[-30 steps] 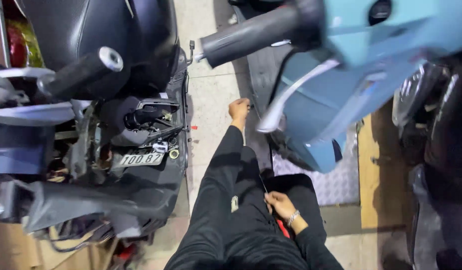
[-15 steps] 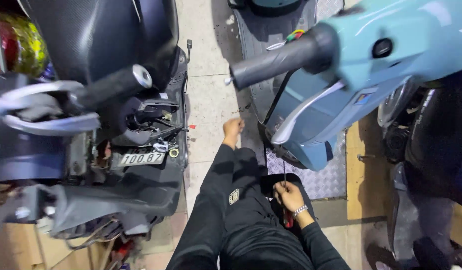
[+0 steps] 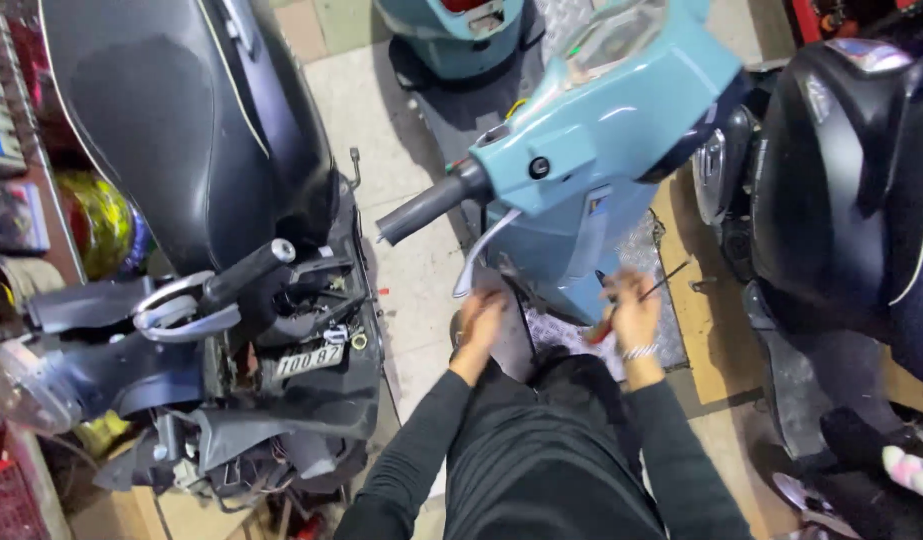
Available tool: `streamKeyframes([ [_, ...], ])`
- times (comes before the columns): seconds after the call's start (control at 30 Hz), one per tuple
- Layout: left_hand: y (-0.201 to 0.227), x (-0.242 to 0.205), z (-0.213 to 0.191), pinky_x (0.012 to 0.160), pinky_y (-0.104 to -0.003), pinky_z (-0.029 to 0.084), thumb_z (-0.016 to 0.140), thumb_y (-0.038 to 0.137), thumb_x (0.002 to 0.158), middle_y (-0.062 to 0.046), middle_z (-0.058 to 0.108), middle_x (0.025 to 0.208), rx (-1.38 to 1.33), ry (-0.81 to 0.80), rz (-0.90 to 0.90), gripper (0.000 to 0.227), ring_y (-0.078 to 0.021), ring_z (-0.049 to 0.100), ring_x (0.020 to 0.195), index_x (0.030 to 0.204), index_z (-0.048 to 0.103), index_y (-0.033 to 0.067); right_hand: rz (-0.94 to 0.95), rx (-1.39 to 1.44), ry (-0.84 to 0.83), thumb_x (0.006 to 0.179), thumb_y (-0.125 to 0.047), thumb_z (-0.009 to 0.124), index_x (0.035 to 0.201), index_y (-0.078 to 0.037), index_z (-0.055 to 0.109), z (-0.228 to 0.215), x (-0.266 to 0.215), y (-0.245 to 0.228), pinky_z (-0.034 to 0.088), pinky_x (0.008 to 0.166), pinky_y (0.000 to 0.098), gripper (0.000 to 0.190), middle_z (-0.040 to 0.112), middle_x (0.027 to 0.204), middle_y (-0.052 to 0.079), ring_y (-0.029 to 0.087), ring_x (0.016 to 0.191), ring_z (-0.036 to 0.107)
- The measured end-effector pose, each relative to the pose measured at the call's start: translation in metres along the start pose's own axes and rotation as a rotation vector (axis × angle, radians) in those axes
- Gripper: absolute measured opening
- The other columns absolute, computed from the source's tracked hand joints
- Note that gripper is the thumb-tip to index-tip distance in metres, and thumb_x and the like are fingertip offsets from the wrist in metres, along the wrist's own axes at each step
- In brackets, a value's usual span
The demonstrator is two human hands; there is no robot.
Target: The person uses a screwdriver to remove screws from the front fairing and headlight area of a light blue scooter. They detach the front panel and manipulate the headlight assembly, working in a cluttered workshop environment.
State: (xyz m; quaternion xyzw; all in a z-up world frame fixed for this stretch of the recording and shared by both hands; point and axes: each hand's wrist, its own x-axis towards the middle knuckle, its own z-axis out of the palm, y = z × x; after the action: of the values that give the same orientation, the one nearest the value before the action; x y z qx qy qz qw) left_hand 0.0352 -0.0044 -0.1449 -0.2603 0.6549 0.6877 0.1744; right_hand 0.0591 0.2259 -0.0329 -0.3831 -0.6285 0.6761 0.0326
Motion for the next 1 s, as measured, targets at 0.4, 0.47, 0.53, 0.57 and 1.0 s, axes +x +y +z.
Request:
streamKeyframes([
  [0.4, 0.172, -0.063, 0.288, 0.113, -0.037, 0.043, 0.070, 0.011, 0.098, -0.016, 0.050, 0.147, -0.473, -0.052, 0.507, 0.055, -0.0168, 0.047, 0.135, 0.144, 0.041, 0.0031, -0.417, -0.372, -0.095, 0.112, -0.050, 0.028, 0.152, -0.034, 0.047, -0.039, 0.111, -0.250, 0.048, 0.106, 0.0453, 0.047, 0.061, 0.140, 0.009, 0.030, 0.122, 0.060],
  [0.47, 0.186, -0.072, 0.308, 0.118, -0.041, 0.038, 0.068, 0.009, 0.098, -0.019, 0.045, 0.150, -0.484, 0.151, 0.476, 0.060, -0.0233, 0.043, 0.141, 0.149, 0.040, -0.0029, -0.535, -0.339, -0.226, 0.111, -0.042, 0.035, 0.149, -0.028, 0.051, -0.047, 0.136, -0.255, 0.048, 0.106, 0.0454, 0.044, 0.063, 0.138, 0.011, 0.030, 0.123, 0.060],
  [0.53, 0.184, -0.081, 0.319, 0.109, -0.037, 0.045, 0.067, 0.008, 0.097, -0.014, 0.054, 0.134, -0.446, 0.280, 0.428, 0.048, -0.0180, 0.052, 0.123, 0.141, 0.050, 0.0005, -0.610, -0.311, -0.297, 0.110, -0.036, 0.040, 0.147, -0.023, 0.054, -0.065, 0.162, -0.240, 0.047, 0.107, 0.0455, 0.042, 0.065, 0.135, 0.013, 0.031, 0.123, 0.061],
  [0.57, 0.193, -0.081, 0.323, 0.099, -0.034, 0.053, 0.067, 0.007, 0.096, -0.008, 0.062, 0.118, -0.418, 0.405, 0.393, 0.038, -0.0126, 0.061, 0.104, 0.133, 0.060, 0.0038, -0.702, -0.278, -0.368, 0.110, -0.030, 0.045, 0.145, -0.018, 0.057, -0.066, 0.177, -0.242, 0.047, 0.108, 0.0456, 0.039, 0.066, 0.133, 0.015, 0.032, 0.124, 0.061],
  [1.0, 0.178, -0.039, 0.349, 0.071, -0.036, 0.058, 0.070, 0.009, 0.088, -0.008, 0.074, 0.084, -0.211, 0.868, 0.275, 0.021, -0.0131, 0.073, 0.072, 0.108, 0.071, 0.0058, -1.040, -0.271, -0.429, 0.077, -0.010, 0.082, 0.107, -0.022, 0.078, -0.065, 0.275, -0.208, 0.057, 0.083, 0.0318, 0.033, 0.077, 0.091, -0.001, 0.022, 0.088, 0.075],
])
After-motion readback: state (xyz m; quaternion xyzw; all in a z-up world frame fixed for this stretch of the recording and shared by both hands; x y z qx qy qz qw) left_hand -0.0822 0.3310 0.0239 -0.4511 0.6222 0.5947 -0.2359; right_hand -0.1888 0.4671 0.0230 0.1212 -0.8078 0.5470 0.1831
